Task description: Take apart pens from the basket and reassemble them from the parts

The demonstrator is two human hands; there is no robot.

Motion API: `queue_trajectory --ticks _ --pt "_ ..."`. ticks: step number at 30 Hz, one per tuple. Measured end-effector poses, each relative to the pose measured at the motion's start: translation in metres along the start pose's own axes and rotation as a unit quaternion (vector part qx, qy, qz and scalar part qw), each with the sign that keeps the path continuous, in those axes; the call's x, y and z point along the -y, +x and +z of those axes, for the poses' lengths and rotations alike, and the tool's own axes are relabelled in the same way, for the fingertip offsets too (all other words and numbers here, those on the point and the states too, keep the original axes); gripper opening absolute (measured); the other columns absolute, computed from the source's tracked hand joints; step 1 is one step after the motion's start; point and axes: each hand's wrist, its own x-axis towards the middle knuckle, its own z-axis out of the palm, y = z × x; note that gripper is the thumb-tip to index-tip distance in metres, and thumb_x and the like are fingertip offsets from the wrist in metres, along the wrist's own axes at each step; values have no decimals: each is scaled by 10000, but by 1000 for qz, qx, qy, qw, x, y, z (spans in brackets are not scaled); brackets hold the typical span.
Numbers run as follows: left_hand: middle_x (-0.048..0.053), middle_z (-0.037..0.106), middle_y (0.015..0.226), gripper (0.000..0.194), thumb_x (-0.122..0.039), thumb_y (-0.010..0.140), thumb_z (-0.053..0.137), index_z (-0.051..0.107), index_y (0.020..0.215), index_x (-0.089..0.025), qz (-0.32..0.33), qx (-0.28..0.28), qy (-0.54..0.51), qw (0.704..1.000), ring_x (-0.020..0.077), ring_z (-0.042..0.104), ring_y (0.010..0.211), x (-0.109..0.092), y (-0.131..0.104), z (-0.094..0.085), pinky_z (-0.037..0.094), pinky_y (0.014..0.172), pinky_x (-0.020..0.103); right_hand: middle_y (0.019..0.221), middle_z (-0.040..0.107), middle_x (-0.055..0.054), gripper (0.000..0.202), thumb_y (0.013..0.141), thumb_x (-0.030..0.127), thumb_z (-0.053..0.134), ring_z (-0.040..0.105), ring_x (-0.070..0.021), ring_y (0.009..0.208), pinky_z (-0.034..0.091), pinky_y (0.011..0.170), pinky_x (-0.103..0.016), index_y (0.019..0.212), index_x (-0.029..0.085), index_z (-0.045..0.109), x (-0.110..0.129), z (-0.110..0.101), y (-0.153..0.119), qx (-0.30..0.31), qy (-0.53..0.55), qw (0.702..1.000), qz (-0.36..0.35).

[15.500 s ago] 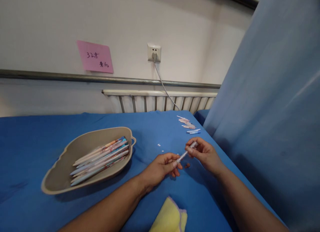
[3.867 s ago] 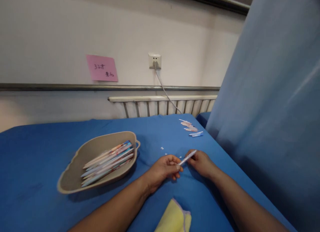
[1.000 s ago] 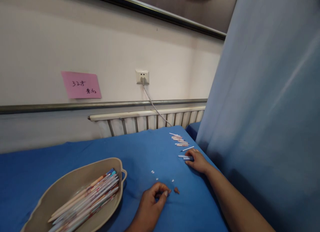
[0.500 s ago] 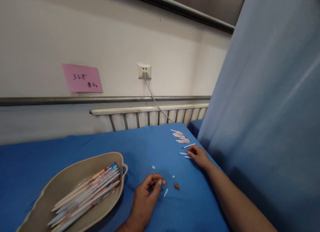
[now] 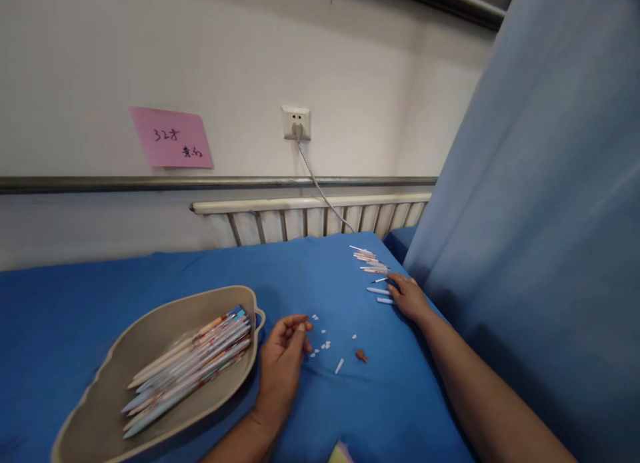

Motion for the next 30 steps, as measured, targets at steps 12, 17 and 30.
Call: queue_trajectory --ticks 12,17,30 --pt "12 650 685 305 -375 633 668 609 823 -144 -57 37 -6 998 77 473 426 2 4 2 320 375 179 1068 627 -77 281 827 322 533 533 -225 1038 356 946 -363 1054 196 642 7 -7 -2 31 -23 999 23" --pt "29 663 692 322 -384 614 680 619 816 -142 -56 47 9 997 86 482 429 1 5 2 323 368 180 1027 635 -44 279 780 288 595 585 -182 927 445 839 -314 1045 212 636 0 -17 -1 61 11 998 21" --pt "18 657 694 327 -408 606 676 621 798 -149 -59 64 28 996 87 472 427 -2 4 4 321 370 185 760 636 -3 109 683 275 693 544 -151 723 386 644 -240 760 209 654 17 -27 -3 133 14 991 -3"
